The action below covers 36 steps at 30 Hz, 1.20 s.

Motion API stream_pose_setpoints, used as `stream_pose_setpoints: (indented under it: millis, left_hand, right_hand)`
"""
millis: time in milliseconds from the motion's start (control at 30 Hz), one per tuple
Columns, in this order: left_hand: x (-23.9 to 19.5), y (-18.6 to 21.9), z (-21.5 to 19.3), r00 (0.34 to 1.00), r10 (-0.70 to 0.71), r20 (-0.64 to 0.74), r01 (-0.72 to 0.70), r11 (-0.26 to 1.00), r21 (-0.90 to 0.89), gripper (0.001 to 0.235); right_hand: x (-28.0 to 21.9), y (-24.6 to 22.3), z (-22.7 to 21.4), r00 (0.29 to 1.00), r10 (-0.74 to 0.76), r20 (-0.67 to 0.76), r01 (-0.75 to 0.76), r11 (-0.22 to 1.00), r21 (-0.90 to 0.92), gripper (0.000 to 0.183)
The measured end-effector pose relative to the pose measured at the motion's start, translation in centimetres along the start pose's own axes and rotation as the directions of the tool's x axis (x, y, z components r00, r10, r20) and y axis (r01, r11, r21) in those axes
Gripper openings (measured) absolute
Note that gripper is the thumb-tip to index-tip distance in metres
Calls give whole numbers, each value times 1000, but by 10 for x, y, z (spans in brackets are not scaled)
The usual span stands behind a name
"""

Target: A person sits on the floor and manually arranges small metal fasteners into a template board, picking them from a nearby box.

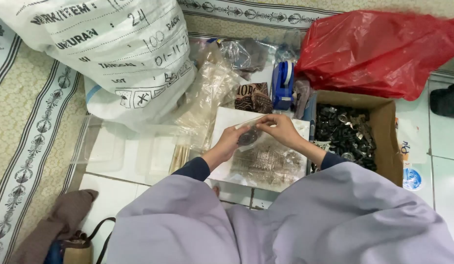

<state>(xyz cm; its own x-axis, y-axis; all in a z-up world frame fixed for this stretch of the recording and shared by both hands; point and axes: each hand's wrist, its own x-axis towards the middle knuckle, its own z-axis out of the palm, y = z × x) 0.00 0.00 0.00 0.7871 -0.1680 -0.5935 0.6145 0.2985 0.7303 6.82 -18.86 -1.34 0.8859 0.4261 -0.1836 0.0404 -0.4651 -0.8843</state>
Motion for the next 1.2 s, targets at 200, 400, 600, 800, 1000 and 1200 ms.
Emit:
stream_pose_setpoints:
  millis: [200, 400, 600, 800, 1000, 1200]
  left_hand:
    - [-2, -6, -2, 998, 64, 4, -64, 998, -4, 52]
    - [-4, -5, 2, 996, 88, 25, -89, 996, 30, 49]
    - [-6, -1, 9, 996, 75, 55, -78, 995, 64, 51]
    - [6, -9, 1, 994, 83, 65, -85, 996, 19, 48]
    - [-5, -3, -2, 993, 77, 95, -78, 997, 8, 55]
    - [26, -27, -13, 984, 99, 146, -92, 994, -57, 48]
  right_hand:
    - [-10, -13, 4, 999, -11, -48, 9, 999, -52, 19]
    - [-10, -10, 5, 996, 5, -86, -13, 995, -95, 18]
    - [-9, -6, 5, 988, 73, -133, -102, 968, -228, 22]
    - [-12, -15, 7, 970, 154, -189, -205, 934, -292, 34]
    - [-11, -5, 0, 966, -80, -246, -5, 946, -324, 71]
    - [-1, -15, -22, 991, -43, 126, 93, 900, -427, 71]
